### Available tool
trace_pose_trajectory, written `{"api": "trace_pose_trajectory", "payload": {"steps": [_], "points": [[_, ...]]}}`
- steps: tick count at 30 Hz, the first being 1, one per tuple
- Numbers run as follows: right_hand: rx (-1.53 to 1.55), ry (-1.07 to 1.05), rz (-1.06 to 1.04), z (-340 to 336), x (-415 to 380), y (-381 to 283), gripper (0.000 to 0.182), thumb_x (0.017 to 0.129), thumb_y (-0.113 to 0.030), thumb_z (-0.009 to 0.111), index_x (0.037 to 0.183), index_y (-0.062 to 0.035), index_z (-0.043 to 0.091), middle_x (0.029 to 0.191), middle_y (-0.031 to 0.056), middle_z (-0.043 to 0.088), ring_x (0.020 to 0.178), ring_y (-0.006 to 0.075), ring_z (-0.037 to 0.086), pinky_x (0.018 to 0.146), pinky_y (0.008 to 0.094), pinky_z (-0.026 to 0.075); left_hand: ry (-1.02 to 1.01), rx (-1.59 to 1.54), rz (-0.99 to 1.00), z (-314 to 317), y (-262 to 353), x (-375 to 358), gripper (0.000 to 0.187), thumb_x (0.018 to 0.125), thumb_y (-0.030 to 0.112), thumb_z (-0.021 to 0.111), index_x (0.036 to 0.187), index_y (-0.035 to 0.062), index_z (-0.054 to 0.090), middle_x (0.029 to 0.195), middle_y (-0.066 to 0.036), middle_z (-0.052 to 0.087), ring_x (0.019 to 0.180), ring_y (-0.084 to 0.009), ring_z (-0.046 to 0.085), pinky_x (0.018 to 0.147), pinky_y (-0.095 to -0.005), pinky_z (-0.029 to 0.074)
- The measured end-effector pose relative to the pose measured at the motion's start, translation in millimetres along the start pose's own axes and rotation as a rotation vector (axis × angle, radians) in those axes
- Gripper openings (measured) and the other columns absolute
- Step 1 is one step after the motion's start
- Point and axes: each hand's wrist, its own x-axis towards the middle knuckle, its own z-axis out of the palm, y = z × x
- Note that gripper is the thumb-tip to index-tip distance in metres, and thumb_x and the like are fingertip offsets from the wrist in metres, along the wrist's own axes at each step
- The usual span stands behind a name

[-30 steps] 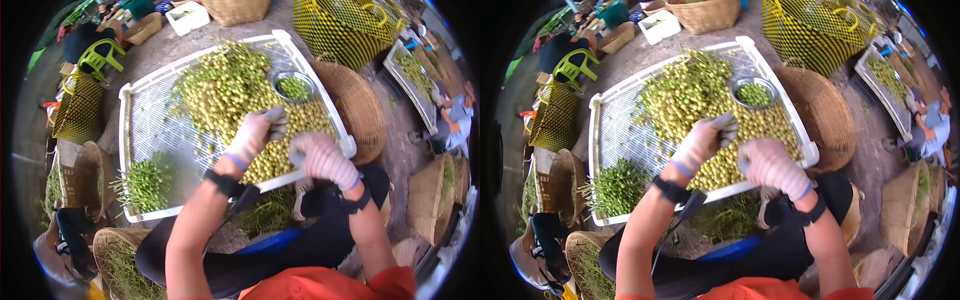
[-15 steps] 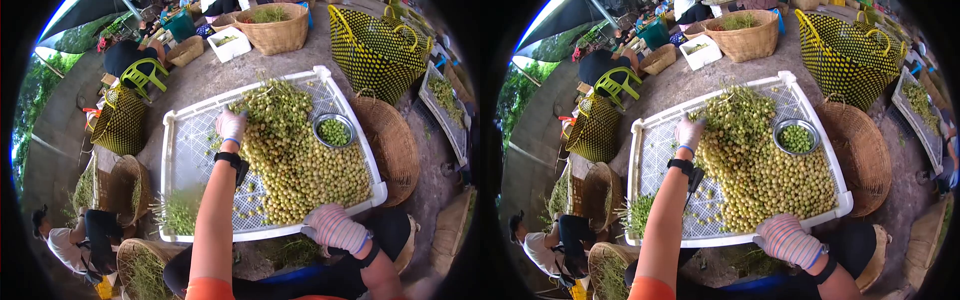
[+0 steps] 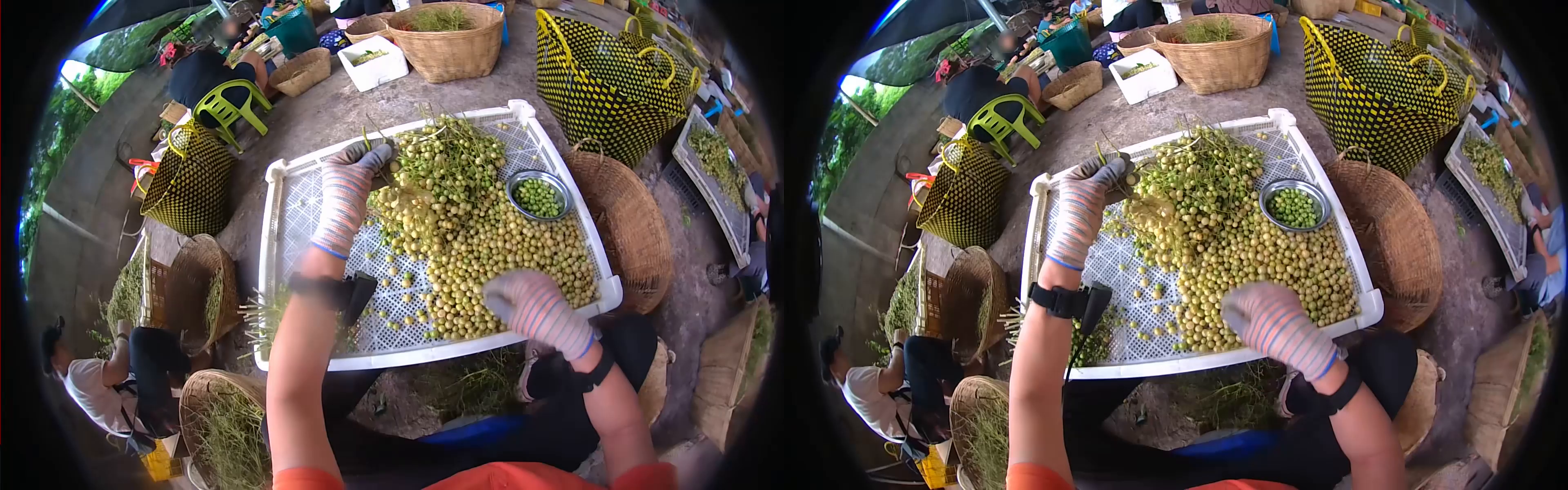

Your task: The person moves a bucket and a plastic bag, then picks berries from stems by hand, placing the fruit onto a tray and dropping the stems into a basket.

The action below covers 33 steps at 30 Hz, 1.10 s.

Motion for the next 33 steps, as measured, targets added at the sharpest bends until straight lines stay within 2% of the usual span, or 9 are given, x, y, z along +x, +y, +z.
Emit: {"api": "trace_pose_trajectory", "payload": {"steps": [2, 5, 13, 15, 17, 21, 27, 32, 33], "points": [[0.044, 0.499, -0.137, 0, 12, -3, 0.02, 0.08, -0.022, 0.066, 0.092, -0.0064, 0.064, 0.088, 0.0143, 0.064, 0.081, 0.0321, 0.062, 0.072, 0.0404, 0.051, -0.069, -0.026, 0.019, 7, 14, -18, 0.016, 0.085, 0.013, 0.067, 0.096, 0.0015, 0.068, 0.085, -0.007, 0.07, 0.072, -0.0153, 0.066, 0.065, -0.0304, 0.055], [0.139, 0.628, -0.168, -20, 41, -12, 0.039, 0.076, -0.028, 0.073, 0.105, -0.0057, 0.061, 0.096, 0.013, 0.065, 0.086, 0.0297, 0.063, 0.075, 0.0383, 0.051, -0.118, -0.038, 0.015, 24, 15, -46, 0.017, 0.085, 0.013, 0.067, 0.097, 0.0015, 0.068, 0.085, -0.007, 0.07, 0.072, -0.0144, 0.065, 0.066, -0.0293, 0.054], [0.216, 0.266, 0.11, 11, 73, 0, 0.038, 0.073, -0.042, 0.072, 0.083, -0.0052, 0.069, 0.072, 0.0144, 0.065, 0.066, 0.0285, 0.063, 0.066, 0.0368, 0.05, -0.051, 0.035, -0.173, 51, -47, -100, 0.014, 0.083, 0.01, 0.069, 0.09, -0.0017, 0.068, 0.077, -0.007, 0.068, 0.062, -0.0133, 0.063, 0.058, -0.0251, 0.053], [0.668, 0.141, 0.19, 16, 71, 16, 0.022, 0.08, -0.026, 0.069, 0.081, -0.0038, 0.069, 0.066, 0.0071, 0.065, 0.058, 0.0132, 0.06, 0.056, 0.0295, 0.049, -0.019, -0.025, -0.213, 47, -58, -105, 0.013, 0.083, 0.01, 0.068, 0.089, -0.0019, 0.067, 0.077, -0.008, 0.068, 0.062, -0.0145, 0.064, 0.059, -0.0256, 0.054], [0.98, 0.159, 0.266, 16, 71, 37, 0.021, 0.079, -0.023, 0.07, 0.084, -0.0032, 0.067, 0.067, 0.0051, 0.065, 0.057, 0.0117, 0.059, 0.055, 0.0269, 0.049, 0.003, -0.091, -0.246, 49, -63, -108, 0.013, 0.083, 0.009, 0.068, 0.089, -0.0021, 0.067, 0.077, -0.008, 0.068, 0.063, -0.0157, 0.065, 0.059, -0.0261, 0.054], [0.456, 0.244, 0.005, 19, 70, 31, 0.032, 0.075, -0.03, 0.075, 0.088, -0.0025, 0.066, 0.075, 0.0092, 0.067, 0.067, 0.0178, 0.064, 0.063, 0.0304, 0.052, 0.037, -0.16, -0.254, 47, -72, -109, 0.015, 0.084, 0.008, 0.066, 0.092, -0.0045, 0.065, 0.08, -0.01, 0.068, 0.065, -0.0181, 0.066, 0.061, -0.029, 0.057], [0.049, 0.106, 0.245, 18, 71, -4, 0.03, 0.069, -0.032, 0.072, 0.085, -0.0069, 0.067, 0.077, 0.0126, 0.067, 0.071, 0.0278, 0.065, 0.07, 0.0374, 0.052, 0.044, -0.12, -0.281, 58, -77, -116, 0.014, 0.084, 0.008, 0.066, 0.091, -0.0043, 0.066, 0.08, -0.01, 0.068, 0.064, -0.0163, 0.065, 0.06, -0.0275, 0.056], [0.772, -0.047, 0.305, 22, 76, 38, 0.03, 0.07, -0.024, 0.074, 0.088, -0.0018, 0.065, 0.069, 0.0077, 0.065, 0.056, 0.0146, 0.062, 0.054, 0.0273, 0.052, 0.055, -0.143, -0.27, 56, -81, -120, 0.015, 0.084, 0.01, 0.067, 0.091, -0.0032, 0.066, 0.077, -0.009, 0.067, 0.065, -0.0165, 0.065, 0.06, -0.0306, 0.056], [0.796, -0.082, 0.363, 19, 77, 48, 0.04, 0.069, -0.027, 0.077, 0.096, -0.0012, 0.064, 0.079, 0.0111, 0.068, 0.069, 0.0187, 0.066, 0.065, 0.0296, 0.054, 0.06, -0.144, -0.271, 56, -80, -120, 0.015, 0.084, 0.01, 0.067, 0.091, -0.0032, 0.066, 0.077, -0.009, 0.067, 0.065, -0.0165, 0.065, 0.06, -0.0306, 0.056]]}}
